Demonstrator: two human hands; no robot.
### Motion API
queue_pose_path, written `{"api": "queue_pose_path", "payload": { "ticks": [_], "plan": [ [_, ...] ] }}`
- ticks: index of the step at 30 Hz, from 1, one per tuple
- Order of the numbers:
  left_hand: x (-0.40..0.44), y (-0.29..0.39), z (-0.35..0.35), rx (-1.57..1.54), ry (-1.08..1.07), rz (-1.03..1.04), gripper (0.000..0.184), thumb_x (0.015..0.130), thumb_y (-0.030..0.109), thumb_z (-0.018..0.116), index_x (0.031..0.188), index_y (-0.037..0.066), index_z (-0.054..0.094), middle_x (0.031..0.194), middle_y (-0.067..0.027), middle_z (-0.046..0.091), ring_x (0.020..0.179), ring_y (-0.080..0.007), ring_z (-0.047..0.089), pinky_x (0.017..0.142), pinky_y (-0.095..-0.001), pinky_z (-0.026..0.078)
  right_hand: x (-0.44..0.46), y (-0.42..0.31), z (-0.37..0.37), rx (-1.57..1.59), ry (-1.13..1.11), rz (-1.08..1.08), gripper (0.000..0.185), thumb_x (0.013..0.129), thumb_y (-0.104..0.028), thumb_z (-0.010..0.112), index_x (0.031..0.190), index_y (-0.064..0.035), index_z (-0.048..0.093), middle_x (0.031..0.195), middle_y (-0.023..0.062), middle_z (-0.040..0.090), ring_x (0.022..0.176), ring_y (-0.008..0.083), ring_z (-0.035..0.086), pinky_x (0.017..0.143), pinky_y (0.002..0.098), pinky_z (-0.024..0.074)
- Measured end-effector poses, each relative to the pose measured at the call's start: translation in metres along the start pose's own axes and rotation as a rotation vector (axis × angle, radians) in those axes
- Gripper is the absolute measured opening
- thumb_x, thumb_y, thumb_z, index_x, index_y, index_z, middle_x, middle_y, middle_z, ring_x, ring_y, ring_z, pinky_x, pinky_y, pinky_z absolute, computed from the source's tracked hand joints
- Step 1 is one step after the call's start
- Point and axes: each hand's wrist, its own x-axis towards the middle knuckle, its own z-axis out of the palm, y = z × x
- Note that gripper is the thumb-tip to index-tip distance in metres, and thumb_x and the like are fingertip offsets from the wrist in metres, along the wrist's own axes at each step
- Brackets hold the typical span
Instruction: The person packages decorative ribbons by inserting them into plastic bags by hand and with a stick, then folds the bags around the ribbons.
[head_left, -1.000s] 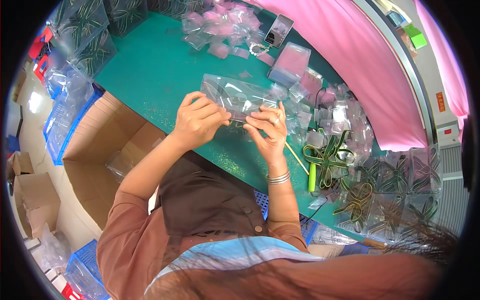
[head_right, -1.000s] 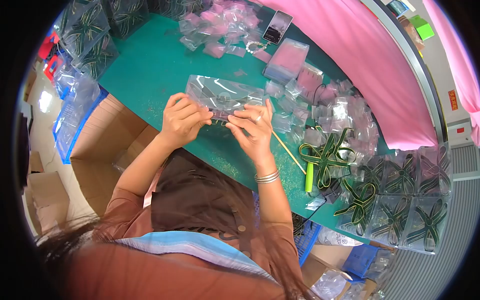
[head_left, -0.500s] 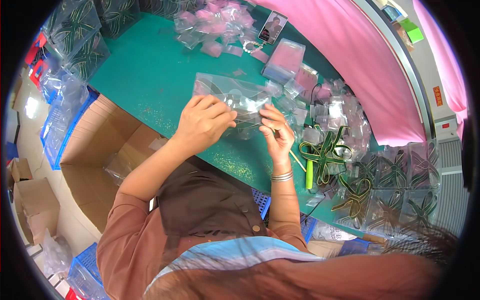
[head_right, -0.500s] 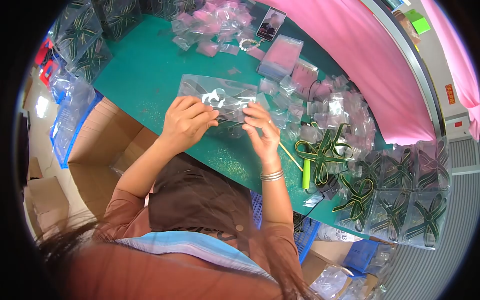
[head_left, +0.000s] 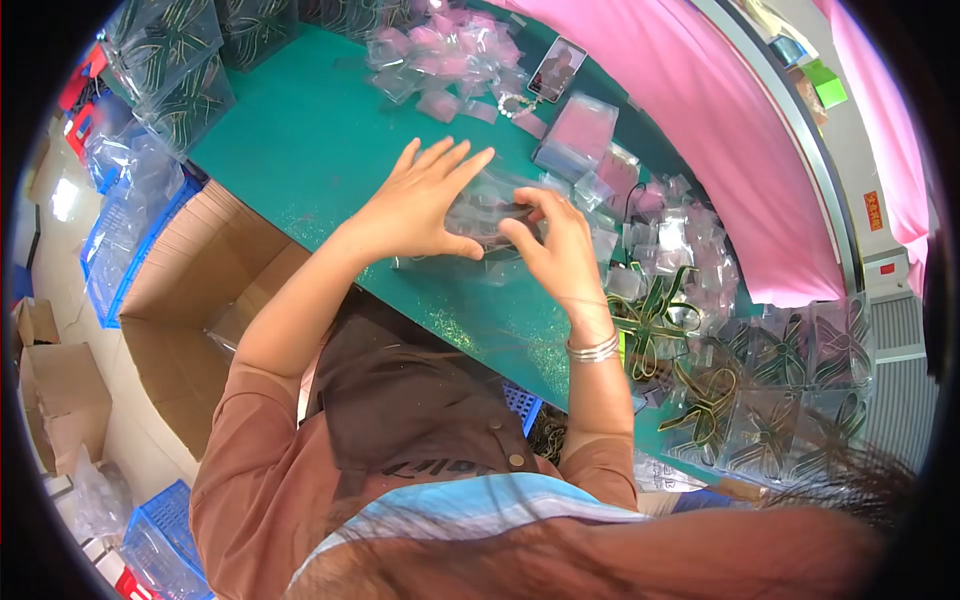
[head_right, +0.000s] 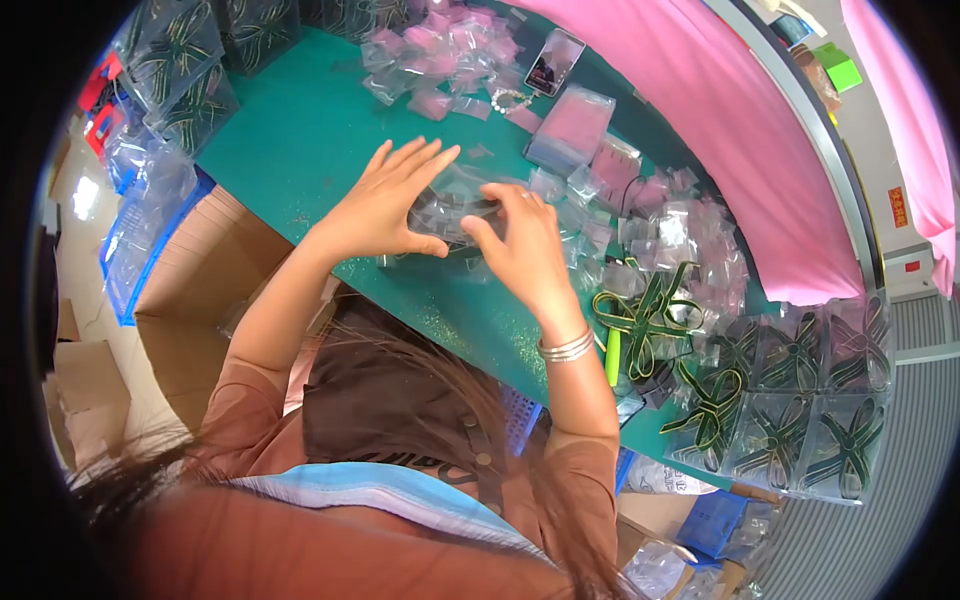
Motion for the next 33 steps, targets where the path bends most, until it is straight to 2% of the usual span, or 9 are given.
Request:
{"api": "queue_pose_path", "payload": {
  "ticks": [3, 6, 7, 11, 20, 22, 25, 28, 33],
  "plan": [
    [0.003, 0.0, -0.004, -0.041, -0.075, -0.031, 0.118, 0.064, 0.056, 0.086, 0.157, 0.011, 0.031, 0.145, -0.0207, 0.047, 0.138, -0.037, 0.041, 0.12, -0.0593, 0.021, 0.031, -0.003, 0.004, 0.033, -0.414, 0.213, 0.042, 0.077, -0.022, 0.081, 0.11, 0.0012, 0.068, 0.078, 0.0084, 0.066, 0.07, 0.0167, 0.056, 0.065, 0.0347, 0.0475],
    [0.003, -0.001, -0.007, -0.071, -0.084, -0.035, 0.119, 0.063, 0.055, 0.087, 0.156, 0.007, 0.03, 0.144, -0.0196, 0.049, 0.138, -0.0356, 0.042, 0.12, -0.0592, 0.021, 0.05, 0.001, 0.002, 0.086, -0.574, 0.289, 0.041, 0.078, -0.021, 0.081, 0.109, 0.0015, 0.068, 0.077, 0.0086, 0.065, 0.07, 0.017, 0.057, 0.065, 0.034, 0.0473],
    [0.002, 0.0, -0.007, -0.07, -0.077, -0.039, 0.119, 0.063, 0.055, 0.087, 0.156, 0.007, 0.03, 0.144, -0.0196, 0.049, 0.138, -0.0356, 0.042, 0.12, -0.0592, 0.021, 0.047, 0.007, 0.005, 0.081, -0.45, 0.134, 0.041, 0.078, -0.021, 0.082, 0.108, 0.0022, 0.068, 0.077, 0.0077, 0.065, 0.067, 0.0177, 0.056, 0.064, 0.0333, 0.0476],
    [0.001, 0.0, -0.006, -0.099, -0.052, -0.057, 0.12, 0.061, 0.051, 0.089, 0.158, 0.011, 0.029, 0.143, -0.0166, 0.049, 0.136, -0.0343, 0.044, 0.121, -0.057, 0.021, 0.043, 0.001, 0.004, -0.118, -0.333, 0.071, 0.039, 0.078, -0.021, 0.082, 0.106, 0.0023, 0.068, 0.075, 0.0051, 0.065, 0.064, 0.018, 0.054, 0.063, 0.0328, 0.0475],
    [-0.001, 0.001, -0.003, -0.141, -0.042, -0.082, 0.119, 0.06, 0.043, 0.092, 0.157, 0.012, 0.031, 0.141, -0.016, 0.05, 0.134, -0.0339, 0.045, 0.116, -0.0526, 0.029, 0.056, 0.006, -0.003, 0.147, -0.671, 0.351, 0.02, 0.079, -0.013, 0.08, 0.09, -0.0002, 0.07, 0.071, 0.0035, 0.059, 0.064, 0.0171, 0.056, 0.061, 0.0327, 0.0449],
    [-0.001, -0.001, -0.002, -0.158, -0.023, -0.07, 0.119, 0.059, 0.042, 0.092, 0.157, 0.012, 0.032, 0.141, -0.0162, 0.05, 0.133, -0.0342, 0.045, 0.114, -0.0509, 0.031, 0.045, 0.0, 0.001, 0.121, -0.377, -0.017, 0.012, 0.076, -0.009, 0.08, 0.082, -0.0043, 0.071, 0.077, 0.0027, 0.06, 0.071, 0.017, 0.057, 0.063, 0.0334, 0.0431],
    [-0.001, -0.002, -0.002, -0.167, -0.023, -0.055, 0.117, 0.059, 0.041, 0.092, 0.156, 0.012, 0.034, 0.141, -0.0166, 0.05, 0.132, -0.035, 0.045, 0.112, -0.0488, 0.034, 0.027, -0.004, 0.009, -0.127, -0.117, -0.223, 0.013, 0.073, -0.007, 0.08, 0.082, -0.0056, 0.071, 0.084, 0.0036, 0.061, 0.077, 0.0209, 0.059, 0.067, 0.0356, 0.0444],
    [-0.001, -0.002, 0.0, -0.168, -0.017, -0.05, 0.115, 0.059, 0.041, 0.092, 0.155, 0.013, 0.035, 0.14, -0.0167, 0.05, 0.131, -0.0353, 0.045, 0.112, -0.049, 0.034, 0.017, -0.009, 0.018, -0.288, 0.01, -0.305, 0.014, 0.073, -0.007, 0.079, 0.084, -0.0045, 0.071, 0.083, 0.0052, 0.06, 0.078, 0.0261, 0.059, 0.069, 0.0382, 0.0464],
    [-0.001, -0.001, -0.001, -0.145, -0.06, -0.062, 0.112, 0.062, 0.046, 0.09, 0.155, 0.014, 0.037, 0.143, -0.0154, 0.048, 0.135, -0.0341, 0.042, 0.113, -0.0551, 0.031, 0.009, 0.0, 0.028, -0.184, -0.055, -0.205, 0.012, 0.078, -0.005, 0.075, 0.088, -0.0029, 0.07, 0.085, 0.0083, 0.062, 0.081, 0.0283, 0.06, 0.072, 0.041, 0.0486]
  ]
}}
